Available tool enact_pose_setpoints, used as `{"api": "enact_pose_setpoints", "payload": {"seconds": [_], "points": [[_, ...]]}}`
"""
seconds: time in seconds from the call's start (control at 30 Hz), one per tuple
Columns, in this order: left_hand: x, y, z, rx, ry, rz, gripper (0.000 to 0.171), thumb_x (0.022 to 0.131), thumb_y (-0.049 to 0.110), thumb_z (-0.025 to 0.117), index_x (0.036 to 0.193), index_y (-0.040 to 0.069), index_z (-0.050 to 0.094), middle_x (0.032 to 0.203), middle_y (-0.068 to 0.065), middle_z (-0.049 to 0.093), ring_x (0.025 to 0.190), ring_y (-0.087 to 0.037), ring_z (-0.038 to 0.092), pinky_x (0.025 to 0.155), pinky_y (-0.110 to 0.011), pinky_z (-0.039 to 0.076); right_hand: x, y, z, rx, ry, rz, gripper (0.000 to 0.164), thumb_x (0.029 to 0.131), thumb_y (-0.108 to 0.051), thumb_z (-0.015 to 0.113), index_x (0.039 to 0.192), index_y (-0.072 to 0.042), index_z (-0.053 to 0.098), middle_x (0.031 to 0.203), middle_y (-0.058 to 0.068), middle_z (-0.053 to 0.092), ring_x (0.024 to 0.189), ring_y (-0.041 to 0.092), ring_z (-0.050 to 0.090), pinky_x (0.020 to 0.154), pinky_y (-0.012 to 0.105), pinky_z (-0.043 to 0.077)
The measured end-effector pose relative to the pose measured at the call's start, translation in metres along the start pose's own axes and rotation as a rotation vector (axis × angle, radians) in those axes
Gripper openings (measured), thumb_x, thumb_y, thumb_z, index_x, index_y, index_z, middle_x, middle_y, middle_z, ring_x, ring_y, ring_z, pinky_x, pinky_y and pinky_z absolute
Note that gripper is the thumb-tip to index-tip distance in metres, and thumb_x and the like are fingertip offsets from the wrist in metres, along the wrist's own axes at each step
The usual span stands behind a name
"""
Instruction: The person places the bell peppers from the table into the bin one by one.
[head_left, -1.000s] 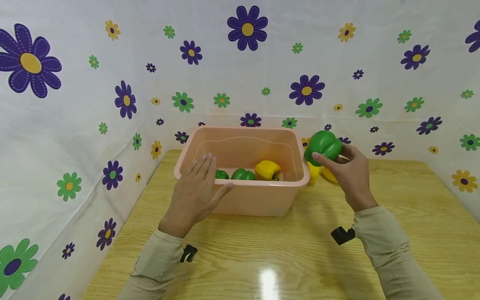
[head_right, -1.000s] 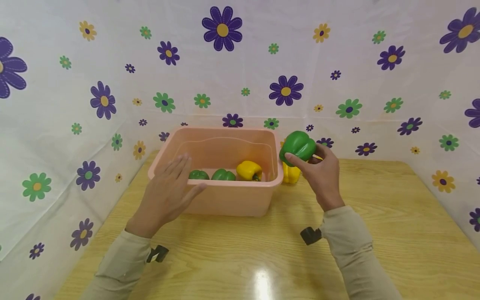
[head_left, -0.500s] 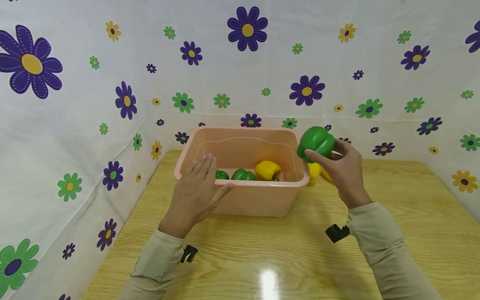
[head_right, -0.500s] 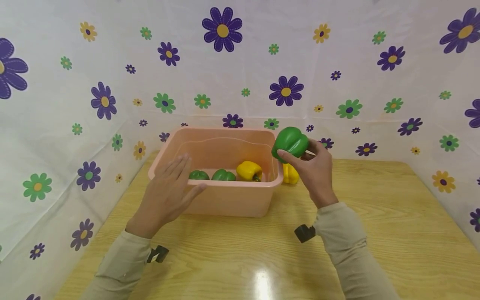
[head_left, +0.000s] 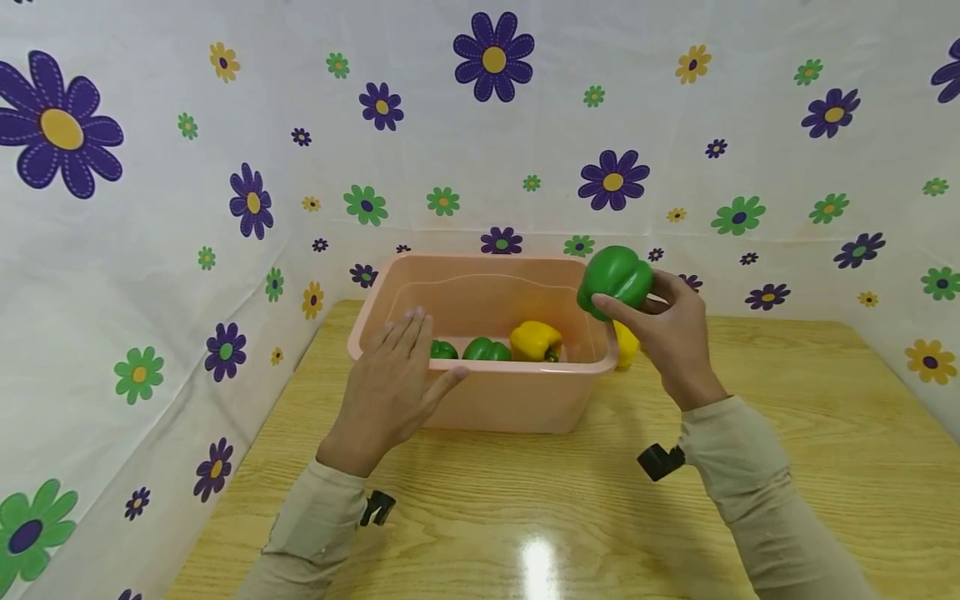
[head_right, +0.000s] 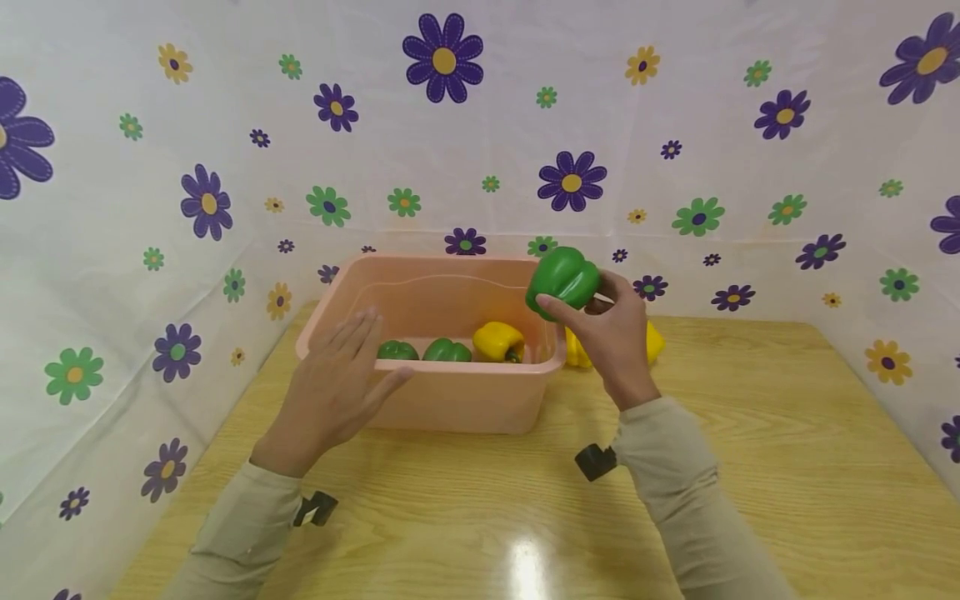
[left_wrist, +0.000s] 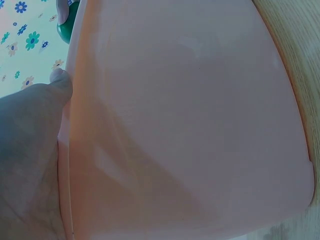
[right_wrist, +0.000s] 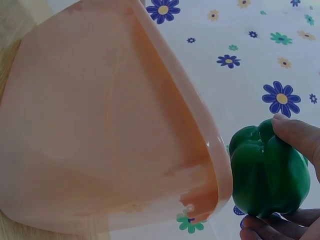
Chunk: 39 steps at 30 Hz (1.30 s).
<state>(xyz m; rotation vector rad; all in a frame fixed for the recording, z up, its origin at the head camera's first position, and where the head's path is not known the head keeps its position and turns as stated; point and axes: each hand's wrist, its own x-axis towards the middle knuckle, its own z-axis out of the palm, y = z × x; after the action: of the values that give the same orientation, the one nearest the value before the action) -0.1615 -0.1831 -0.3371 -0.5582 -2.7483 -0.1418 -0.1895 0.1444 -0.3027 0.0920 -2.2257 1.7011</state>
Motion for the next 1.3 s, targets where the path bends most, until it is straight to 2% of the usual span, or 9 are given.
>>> {"api": "enact_pose_setpoints", "payload": {"seconds": [0.23, 0.57, 0.97, 1.3], "points": [[-0.001, -0.001, 0.001, -0.003, 0.007, 0.000, 0.088, 0.102, 0.062, 0.045, 0.154, -0.008, 0.032, 0.160, -0.024, 0.031, 0.149, -0.037, 0.030, 0.124, -0.048, 0.018, 0.000, -0.004, 0.008, 0.043, -0.025, -0.031, 0.073, 0.085, -0.030, 0.085, 0.145, -0.005, 0.052, 0.131, 0.011, 0.062, 0.109, 0.024, 0.066, 0.090, 0.027, 0.057], [-0.001, -0.001, 0.000, -0.004, 0.014, 0.010, 0.088, 0.102, 0.062, 0.044, 0.153, -0.009, 0.033, 0.160, -0.024, 0.032, 0.149, -0.037, 0.030, 0.124, -0.048, 0.017, 0.000, -0.006, 0.015, 0.069, -0.056, -0.024, 0.073, 0.085, -0.028, 0.084, 0.146, -0.005, 0.050, 0.132, 0.011, 0.061, 0.111, 0.024, 0.064, 0.092, 0.028, 0.057], [-0.001, 0.000, -0.001, -0.010, 0.005, 0.005, 0.088, 0.101, 0.062, 0.045, 0.154, -0.008, 0.032, 0.161, -0.023, 0.030, 0.149, -0.036, 0.029, 0.124, -0.048, 0.017, 0.001, -0.011, 0.026, 0.064, -0.094, -0.028, 0.077, 0.084, -0.030, 0.085, 0.146, -0.002, 0.049, 0.134, 0.013, 0.059, 0.113, 0.029, 0.064, 0.093, 0.033, 0.057], [-0.002, 0.000, -0.002, -0.002, -0.018, -0.009, 0.089, 0.101, 0.063, 0.044, 0.155, -0.007, 0.031, 0.162, -0.022, 0.028, 0.150, -0.035, 0.027, 0.125, -0.047, 0.016, 0.002, -0.013, 0.034, 0.049, -0.133, -0.003, 0.079, 0.084, -0.032, 0.085, 0.147, -0.002, 0.047, 0.135, 0.014, 0.057, 0.116, 0.028, 0.062, 0.100, 0.040, 0.054]]}}
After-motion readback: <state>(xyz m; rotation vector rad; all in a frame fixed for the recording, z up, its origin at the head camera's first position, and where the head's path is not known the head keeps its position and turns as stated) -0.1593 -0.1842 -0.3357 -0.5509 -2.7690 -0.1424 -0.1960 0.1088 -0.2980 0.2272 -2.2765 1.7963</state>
